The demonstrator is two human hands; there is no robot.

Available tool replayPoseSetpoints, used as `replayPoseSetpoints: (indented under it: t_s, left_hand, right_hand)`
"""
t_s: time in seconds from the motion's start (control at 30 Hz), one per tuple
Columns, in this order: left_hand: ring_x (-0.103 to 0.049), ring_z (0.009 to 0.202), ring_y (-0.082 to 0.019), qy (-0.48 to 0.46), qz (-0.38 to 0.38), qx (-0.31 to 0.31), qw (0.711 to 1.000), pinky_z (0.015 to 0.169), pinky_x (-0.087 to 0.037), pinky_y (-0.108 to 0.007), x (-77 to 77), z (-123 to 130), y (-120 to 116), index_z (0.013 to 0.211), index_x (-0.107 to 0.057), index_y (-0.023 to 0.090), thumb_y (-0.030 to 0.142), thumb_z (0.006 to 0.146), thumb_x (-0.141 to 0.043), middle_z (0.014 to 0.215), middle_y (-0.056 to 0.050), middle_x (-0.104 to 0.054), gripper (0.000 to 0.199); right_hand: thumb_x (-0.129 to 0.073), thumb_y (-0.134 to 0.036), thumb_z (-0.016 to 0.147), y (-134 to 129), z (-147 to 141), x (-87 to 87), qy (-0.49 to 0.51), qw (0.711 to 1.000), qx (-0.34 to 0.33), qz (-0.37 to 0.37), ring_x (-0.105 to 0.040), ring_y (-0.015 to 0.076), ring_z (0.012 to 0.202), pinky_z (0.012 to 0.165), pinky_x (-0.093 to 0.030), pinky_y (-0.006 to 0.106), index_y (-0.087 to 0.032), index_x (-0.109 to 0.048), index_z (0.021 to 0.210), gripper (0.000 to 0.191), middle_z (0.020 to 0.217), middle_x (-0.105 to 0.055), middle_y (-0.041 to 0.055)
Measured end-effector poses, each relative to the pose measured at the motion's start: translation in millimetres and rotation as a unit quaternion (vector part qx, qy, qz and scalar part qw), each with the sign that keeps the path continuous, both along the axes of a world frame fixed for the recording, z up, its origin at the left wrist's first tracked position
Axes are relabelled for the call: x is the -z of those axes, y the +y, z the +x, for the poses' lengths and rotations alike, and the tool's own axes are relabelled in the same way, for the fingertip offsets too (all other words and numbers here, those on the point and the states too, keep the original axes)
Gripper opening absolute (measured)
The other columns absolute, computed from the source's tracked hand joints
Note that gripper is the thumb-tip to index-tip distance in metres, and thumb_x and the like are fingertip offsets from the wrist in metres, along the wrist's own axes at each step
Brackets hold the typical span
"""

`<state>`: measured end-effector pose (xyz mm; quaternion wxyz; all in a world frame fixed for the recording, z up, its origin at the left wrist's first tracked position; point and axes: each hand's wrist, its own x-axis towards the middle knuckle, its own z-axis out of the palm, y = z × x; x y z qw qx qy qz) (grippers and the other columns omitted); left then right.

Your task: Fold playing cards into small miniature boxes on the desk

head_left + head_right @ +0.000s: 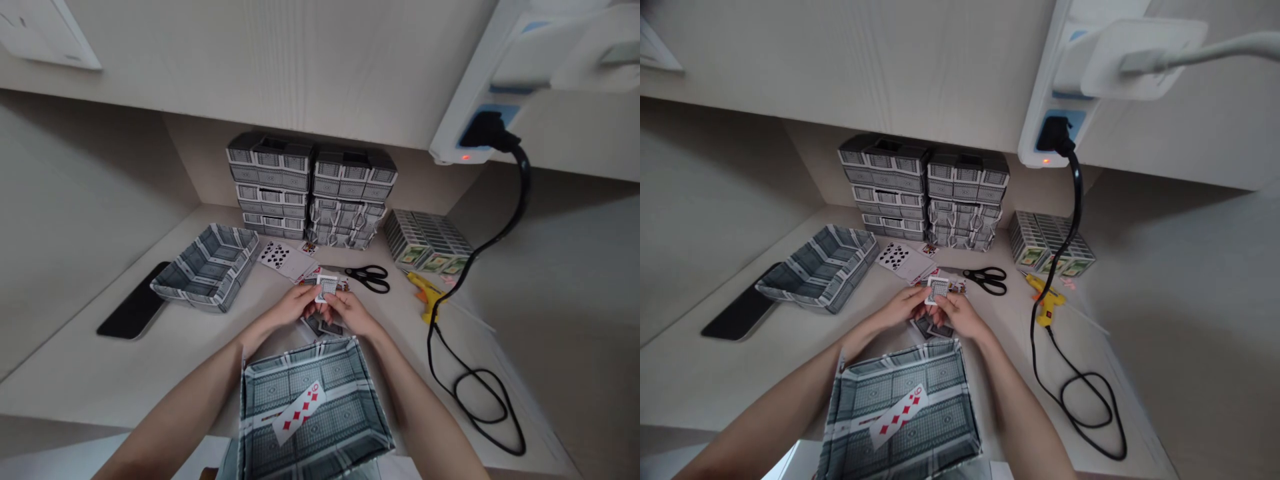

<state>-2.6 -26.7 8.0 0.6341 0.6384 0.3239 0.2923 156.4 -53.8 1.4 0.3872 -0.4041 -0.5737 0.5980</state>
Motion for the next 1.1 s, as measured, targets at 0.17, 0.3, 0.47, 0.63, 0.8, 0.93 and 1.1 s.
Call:
replayPoseSetpoints:
  t_s: [0.17, 0.3, 0.47, 0.63, 0.8, 0.93, 1.1]
  left_hand:
    - [-0.041, 0.044, -0.007, 0.03, 0.018, 0.0, 0.999, 0.042, -0.033, -0.019, -2.4, -1.9, -0.4, 0.063, -0.052, 0.012, 0.053, 0.08, -0.04, 0.05, 0.001, -0.05, 0.046]
    - [-0.04, 0.045, -0.007, 0.055, 0.051, -0.006, 0.997, 0.043, -0.033, -0.018, -5.0, -4.4, -0.7, 0.061, -0.051, 0.012, 0.049, 0.077, -0.047, 0.049, 0.003, -0.046, 0.041]
    - [-0.036, 0.045, -0.006, 0.053, 0.082, -0.038, 0.994, 0.042, -0.029, -0.017, -2.5, -5.8, 1.1, 0.059, -0.052, 0.012, 0.044, 0.078, -0.048, 0.048, 0.004, -0.042, 0.038]
    - [-0.036, 0.048, -0.006, 0.061, 0.116, -0.048, 0.99, 0.044, -0.028, -0.017, 0.2, -6.3, 1.8, 0.056, -0.049, 0.011, 0.042, 0.077, -0.049, 0.05, 0.004, -0.042, 0.037]
    - [-0.038, 0.052, -0.007, 0.052, 0.13, -0.026, 0.99, 0.048, -0.031, -0.017, -0.4, -5.8, 0.6, 0.057, -0.05, 0.011, 0.038, 0.079, -0.048, 0.053, 0.004, -0.044, 0.035]
    - [-0.041, 0.054, -0.007, 0.045, 0.132, -0.007, 0.99, 0.051, -0.033, -0.018, -0.3, -4.6, 0.5, 0.059, -0.052, 0.011, 0.037, 0.081, -0.046, 0.054, 0.003, -0.047, 0.034]
    - [-0.04, 0.052, -0.008, 0.067, 0.122, -0.031, 0.99, 0.049, -0.033, -0.018, 0.8, -4.6, 1.5, 0.058, -0.049, 0.012, 0.041, 0.079, -0.046, 0.053, 0.003, -0.046, 0.036]
  right_hand:
    - [-0.049, -0.056, 0.075, -0.2, 0.0, 0.7, 0.01, 1.0, -0.006, 0.002, -0.048, 0.0094, 0.043, 0.047, -0.039, 0.023, -0.016, -0.054, 0.063, 0.042, 0.049, -0.054, -0.0022]
    - [-0.051, -0.056, 0.073, 0.0, -1.6, 0.8, 0.026, 1.0, -0.004, -0.003, -0.048, 0.0094, 0.042, 0.046, -0.04, 0.023, -0.016, -0.056, 0.06, 0.042, 0.048, -0.055, -0.0018]
    - [-0.059, -0.05, 0.07, 0.5, -4.4, 1.6, 0.027, 0.997, 0.069, 0.0, -0.048, 0.009, 0.04, 0.043, -0.041, 0.022, -0.016, -0.056, 0.057, 0.037, 0.047, -0.055, -0.0021]
    - [-0.069, -0.045, 0.06, 0.8, -4.6, 3.7, 0.03, 0.994, 0.094, -0.041, -0.051, 0.0091, 0.037, 0.039, -0.042, 0.021, -0.016, -0.056, 0.053, 0.033, 0.046, -0.058, -0.0016]
    - [-0.068, -0.046, 0.059, 0.7, -3.6, 3.0, 0.032, 0.995, 0.063, -0.073, -0.053, 0.0093, 0.036, 0.039, -0.043, 0.02, -0.014, -0.057, 0.052, 0.034, 0.044, -0.059, -0.0007]
    - [-0.067, -0.045, 0.06, 0.5, -3.4, 1.9, 0.038, 0.994, 0.052, -0.085, -0.054, 0.0097, 0.036, 0.039, -0.044, 0.02, -0.014, -0.057, 0.053, 0.034, 0.044, -0.06, -0.0001]
    - [-0.065, -0.046, 0.062, 0.5, -2.6, 1.6, 0.04, 0.995, 0.052, -0.077, -0.052, 0.0095, 0.035, 0.037, -0.042, 0.02, -0.014, -0.056, 0.054, 0.035, 0.044, -0.059, -0.0005]
